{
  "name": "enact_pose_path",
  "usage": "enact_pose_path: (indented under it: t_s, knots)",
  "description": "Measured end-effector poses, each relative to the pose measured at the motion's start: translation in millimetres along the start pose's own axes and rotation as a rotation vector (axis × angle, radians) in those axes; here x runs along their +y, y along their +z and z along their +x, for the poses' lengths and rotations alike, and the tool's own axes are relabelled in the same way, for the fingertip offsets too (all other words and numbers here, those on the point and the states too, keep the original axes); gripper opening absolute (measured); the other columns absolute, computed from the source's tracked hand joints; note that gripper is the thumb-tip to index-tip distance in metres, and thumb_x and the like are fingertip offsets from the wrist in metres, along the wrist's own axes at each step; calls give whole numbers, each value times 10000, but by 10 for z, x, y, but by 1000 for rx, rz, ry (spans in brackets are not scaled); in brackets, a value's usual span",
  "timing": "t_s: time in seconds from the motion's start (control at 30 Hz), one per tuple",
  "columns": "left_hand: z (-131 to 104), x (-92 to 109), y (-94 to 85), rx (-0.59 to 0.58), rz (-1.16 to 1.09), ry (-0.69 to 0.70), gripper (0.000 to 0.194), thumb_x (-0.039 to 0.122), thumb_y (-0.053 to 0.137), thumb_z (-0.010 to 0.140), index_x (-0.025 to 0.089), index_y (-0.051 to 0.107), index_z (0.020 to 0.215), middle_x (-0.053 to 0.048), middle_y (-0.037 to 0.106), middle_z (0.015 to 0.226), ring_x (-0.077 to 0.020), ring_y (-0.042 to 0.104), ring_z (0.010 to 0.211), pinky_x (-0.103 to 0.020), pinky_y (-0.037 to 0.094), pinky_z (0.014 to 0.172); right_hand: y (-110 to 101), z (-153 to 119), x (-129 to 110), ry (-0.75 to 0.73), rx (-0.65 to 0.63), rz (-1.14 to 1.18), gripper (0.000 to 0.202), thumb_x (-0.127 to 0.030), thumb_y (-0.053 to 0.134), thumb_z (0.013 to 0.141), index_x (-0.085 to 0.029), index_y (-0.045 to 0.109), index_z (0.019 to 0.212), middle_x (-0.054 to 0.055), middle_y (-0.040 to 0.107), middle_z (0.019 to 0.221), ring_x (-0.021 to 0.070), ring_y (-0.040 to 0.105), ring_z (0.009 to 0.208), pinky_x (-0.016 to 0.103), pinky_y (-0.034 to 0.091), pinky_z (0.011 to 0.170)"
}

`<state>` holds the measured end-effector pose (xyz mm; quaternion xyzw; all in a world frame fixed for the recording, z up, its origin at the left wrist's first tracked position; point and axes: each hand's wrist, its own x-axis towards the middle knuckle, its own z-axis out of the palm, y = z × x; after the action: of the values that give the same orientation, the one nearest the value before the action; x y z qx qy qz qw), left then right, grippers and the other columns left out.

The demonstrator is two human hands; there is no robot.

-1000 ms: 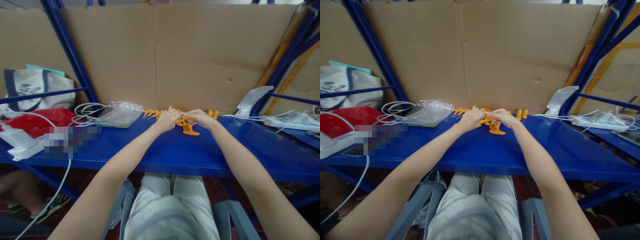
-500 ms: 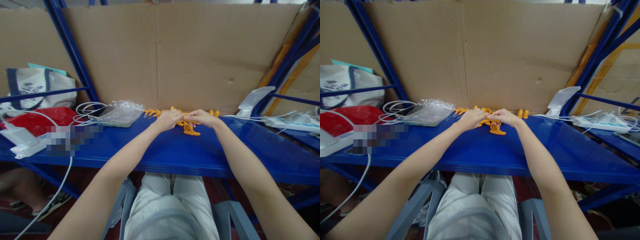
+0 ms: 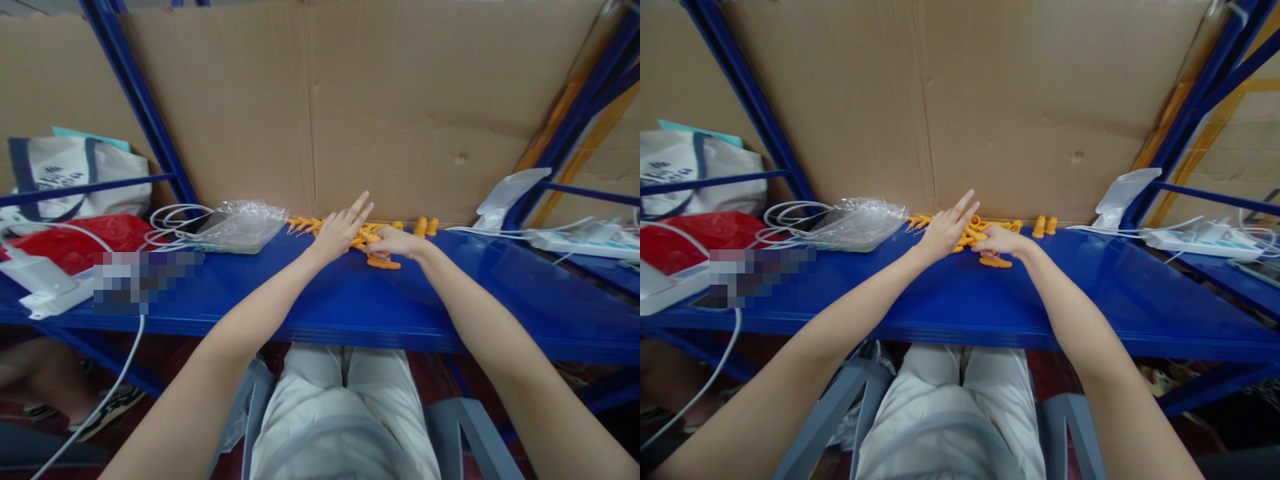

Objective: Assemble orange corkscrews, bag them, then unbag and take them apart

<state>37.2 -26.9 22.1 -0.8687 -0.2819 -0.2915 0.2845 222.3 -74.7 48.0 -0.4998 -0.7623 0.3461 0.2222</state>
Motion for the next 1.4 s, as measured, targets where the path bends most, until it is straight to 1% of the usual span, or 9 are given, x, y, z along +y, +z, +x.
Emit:
enact_pose_path:
  t_s: [0.17,0.37,0.53,0.7,0.83,0.93,1.07,1.23,1.4]
  knots:
    - [37,8,20,-33,-28,-86,607,247,400,956,215,285,1551,-185,186,1665,-263,599,1132,-392,520,869,79,52,-30,29,149,-62,286,-114,605,754,-203,452,529,-59,472,428,70,414,403,219,348,464]
    - [46,19,41,3,-115,-95,527,251,413,966,218,388,1491,-176,202,1661,-323,554,1248,-481,492,952,79,41,-65,10,177,-180,202,-121,575,759,-202,481,600,-59,492,449,77,446,422,213,350,471]
    - [14,-13,163,-9,-152,-122,429,215,435,948,186,512,1370,-194,181,1660,-306,604,1165,-491,508,943,64,134,-11,-27,306,-595,62,-191,598,774,-183,631,721,2,633,595,139,586,590,237,385,568]
    - [18,-45,209,-23,-176,-126,358,197,468,930,158,556,1275,-224,159,1654,-286,638,1107,-472,536,899,63,138,-28,-3,361,-939,227,-234,559,851,-153,721,987,125,754,904,243,699,871,281,456,719]
    - [11,-46,198,-78,-188,-151,390,212,521,913,148,539,1297,-252,234,1617,-286,653,1115,-444,541,896,89,96,-67,-10,385,-1092,297,-221,525,892,-105,712,1091,188,750,985,285,704,965,314,479,786]
    - [-26,-31,205,-79,-204,-143,441,206,520,908,142,506,1345,-262,255,1607,-289,651,1130,-467,532,916,112,100,-58,-3,342,-1079,297,-230,531,888,-113,715,1090,172,753,980,277,706,949,312,483,774]
    - [-45,29,213,2,-196,-57,457,169,422,940,167,468,1395,-224,255,1629,-290,560,1267,-528,463,1030,85,84,-37,-12,314,-967,233,-247,563,848,-141,732,969,132,752,928,244,699,863,289,465,712]
    - [-11,86,161,58,-178,49,489,164,305,976,234,429,1444,-158,370,1598,-266,389,1441,-556,376,1120,25,19,-55,-1,160,-649,132,-200,572,796,-156,686,746,48,687,672,155,612,600,254,420,584]
    - [-12,6,118,56,-153,61,515,256,324,1000,238,335,1515,-171,271,1641,-283,261,1516,-541,376,1124,58,72,-83,55,272,-673,152,-206,572,785,-149,712,804,68,681,653,185,630,627,268,415,578]
